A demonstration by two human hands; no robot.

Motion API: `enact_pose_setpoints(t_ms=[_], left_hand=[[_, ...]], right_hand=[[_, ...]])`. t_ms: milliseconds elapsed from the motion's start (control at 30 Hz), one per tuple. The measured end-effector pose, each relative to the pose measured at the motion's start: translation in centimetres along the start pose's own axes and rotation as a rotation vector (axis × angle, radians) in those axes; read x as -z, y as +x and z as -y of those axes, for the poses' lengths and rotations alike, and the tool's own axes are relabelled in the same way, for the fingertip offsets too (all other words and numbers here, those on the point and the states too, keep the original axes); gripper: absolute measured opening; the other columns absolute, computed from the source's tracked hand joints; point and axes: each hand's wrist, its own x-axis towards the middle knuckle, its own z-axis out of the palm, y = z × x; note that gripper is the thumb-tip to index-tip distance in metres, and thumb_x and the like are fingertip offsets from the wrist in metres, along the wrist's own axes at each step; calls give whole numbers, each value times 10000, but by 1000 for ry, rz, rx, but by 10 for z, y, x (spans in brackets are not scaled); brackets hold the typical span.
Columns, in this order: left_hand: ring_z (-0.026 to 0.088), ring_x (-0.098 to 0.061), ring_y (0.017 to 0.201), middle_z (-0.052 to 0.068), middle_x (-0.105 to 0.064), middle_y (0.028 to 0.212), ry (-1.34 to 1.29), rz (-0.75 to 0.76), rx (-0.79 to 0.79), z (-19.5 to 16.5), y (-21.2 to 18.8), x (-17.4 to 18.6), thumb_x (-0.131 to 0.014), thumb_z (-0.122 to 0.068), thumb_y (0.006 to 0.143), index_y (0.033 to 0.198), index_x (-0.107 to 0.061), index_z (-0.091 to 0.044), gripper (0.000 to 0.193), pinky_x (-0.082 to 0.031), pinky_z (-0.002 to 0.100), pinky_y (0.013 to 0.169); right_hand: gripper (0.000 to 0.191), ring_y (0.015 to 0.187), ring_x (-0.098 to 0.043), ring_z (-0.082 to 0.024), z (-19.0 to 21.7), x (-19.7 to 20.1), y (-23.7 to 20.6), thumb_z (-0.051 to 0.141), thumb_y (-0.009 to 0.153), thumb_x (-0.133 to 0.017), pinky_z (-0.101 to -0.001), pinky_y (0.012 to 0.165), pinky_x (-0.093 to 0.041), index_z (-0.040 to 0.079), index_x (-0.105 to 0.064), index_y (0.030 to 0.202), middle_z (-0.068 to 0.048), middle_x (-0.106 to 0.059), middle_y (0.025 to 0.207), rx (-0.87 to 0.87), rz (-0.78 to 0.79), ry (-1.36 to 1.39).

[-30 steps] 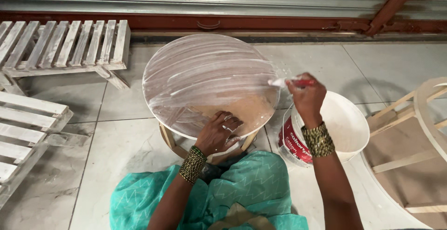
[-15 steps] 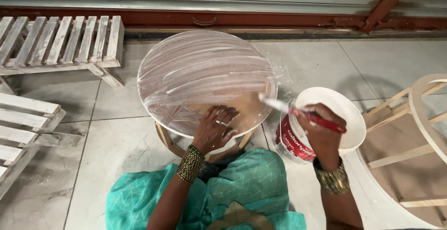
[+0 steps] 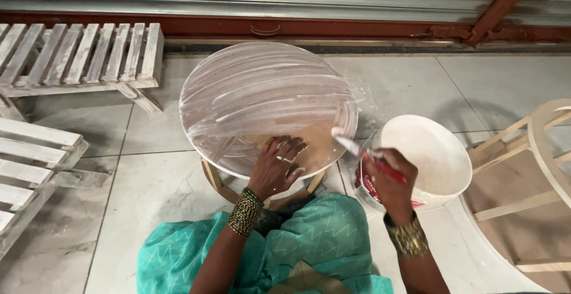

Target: The person sits on the floor and paints the round top of a small wooden table white using a paintbrush, dipping the brush into a bucket of white paint and brushing across the surface to cover the bare wood, working around the tabletop as the coat builds up.

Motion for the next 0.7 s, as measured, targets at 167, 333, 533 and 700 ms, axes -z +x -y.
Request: enact_pose_setpoints(t_ms=[167,333,533,700], left_hand=[[329,-490,1335,105,-568,1431,-25,-44,38,-1,0,1,-739,-326,863,1438,-534,-110,648,-313,525,1171],[331,-490,1326,102,-557,1446,-23,-74,48,0,1,2,-743,-309,861,1453,-528,-113,659,-319,522,1163],[330,-487,1324,103,-553,1454,-7,-65,51,-2,2,4,-743,-315,855,1447,-528,-115,660,-314,520,1163],[340,-469,1349,102,-541,1462,-11,-58,76,-2,3,3,-748,-308,840,1440,-530,-111,668,-307,522,1169]], right_hand=[[141,749,-651,-101,19,32,-22,33,845,-796,-252,678,-529,-15,-726,958,-64,-732,880,-48,100,91],[127,826,-686,-108,3,21,13,-16,921,-764,-241,754,-543,-42,-714,1035,-76,-728,960,58,-106,4],[110,786,-632,-92,-17,0,21,-24,928,-771,-230,693,-506,-44,-720,1024,-73,-712,945,-45,-127,147],[139,831,-630,-90,4,22,-27,-26,891,-758,-224,728,-515,-26,-713,1022,-67,-704,982,22,-49,129]])
